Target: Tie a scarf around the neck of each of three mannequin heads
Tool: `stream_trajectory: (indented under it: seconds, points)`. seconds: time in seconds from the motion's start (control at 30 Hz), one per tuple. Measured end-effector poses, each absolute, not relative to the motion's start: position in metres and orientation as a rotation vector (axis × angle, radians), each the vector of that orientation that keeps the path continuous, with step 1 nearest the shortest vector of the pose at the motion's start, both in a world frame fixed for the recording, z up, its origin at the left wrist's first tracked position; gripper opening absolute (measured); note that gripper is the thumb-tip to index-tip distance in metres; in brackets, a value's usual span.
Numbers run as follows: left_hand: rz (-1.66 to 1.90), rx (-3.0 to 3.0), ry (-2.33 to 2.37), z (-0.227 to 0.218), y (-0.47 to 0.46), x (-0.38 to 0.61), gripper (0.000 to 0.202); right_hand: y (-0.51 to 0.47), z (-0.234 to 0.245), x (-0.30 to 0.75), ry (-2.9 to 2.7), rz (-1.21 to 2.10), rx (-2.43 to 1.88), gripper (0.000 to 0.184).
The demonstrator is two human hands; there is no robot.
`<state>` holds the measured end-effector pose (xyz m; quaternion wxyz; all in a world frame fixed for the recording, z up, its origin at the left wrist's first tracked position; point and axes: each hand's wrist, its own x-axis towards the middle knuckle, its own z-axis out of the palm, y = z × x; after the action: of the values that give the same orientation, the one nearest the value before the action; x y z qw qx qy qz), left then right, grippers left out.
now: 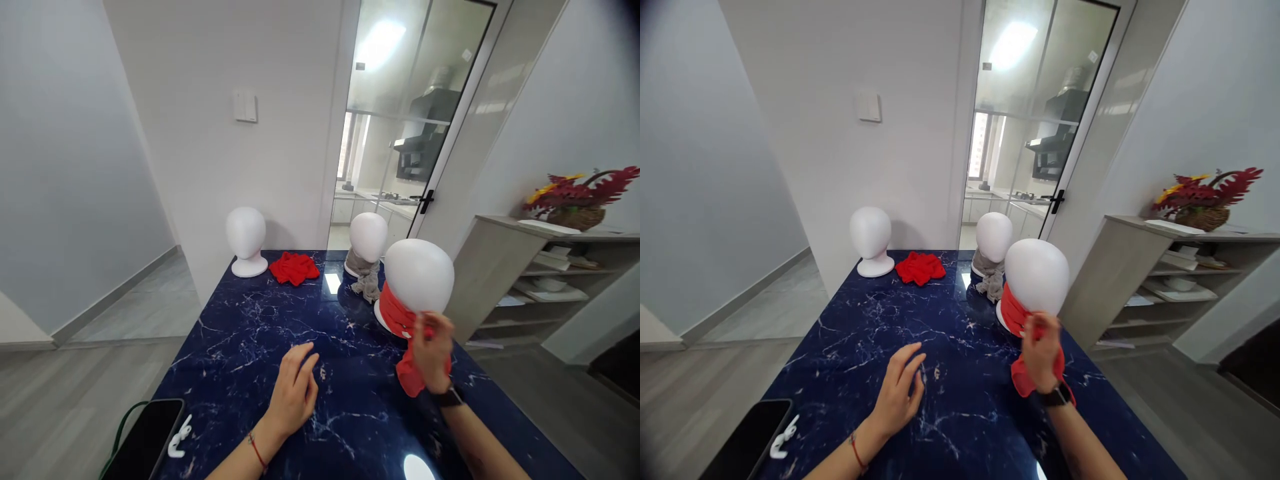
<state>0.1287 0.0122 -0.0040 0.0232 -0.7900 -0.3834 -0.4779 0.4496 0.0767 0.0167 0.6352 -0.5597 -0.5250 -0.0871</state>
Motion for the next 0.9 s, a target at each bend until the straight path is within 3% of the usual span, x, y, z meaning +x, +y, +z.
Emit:
stream_trajectory:
  seconds: [0.17,0.37,0.5,0.77,0.9]
  points:
    - [-1.238,-2.480,-0.983,-0.003,0.017,0.122,0.049,0.155,0.005,0.326,-1.900,0.114,-1.083,0.029]
    - [-1.087,-2.405,-0.855,0.013,0.013,0.116,0.040,0.277,-0.014,0.222,-2.060,0.219,-1.416,0.064]
    - [-1.117,-2.323,-0.764,0.002,0.022,0.118,0.032,0.321,-0.021,0.186,-2.064,0.245,-1.523,0.074]
    - [-1.119,-2.282,-0.737,-0.012,0.028,0.122,0.026,0.331,-0.020,0.187,-2.018,0.371,-1.667,0.039]
    - [-1.125,-2.352,-0.808,-0.006,0.021,0.121,0.028,0.317,-0.010,0.199,-1.881,0.527,-1.678,0.031]
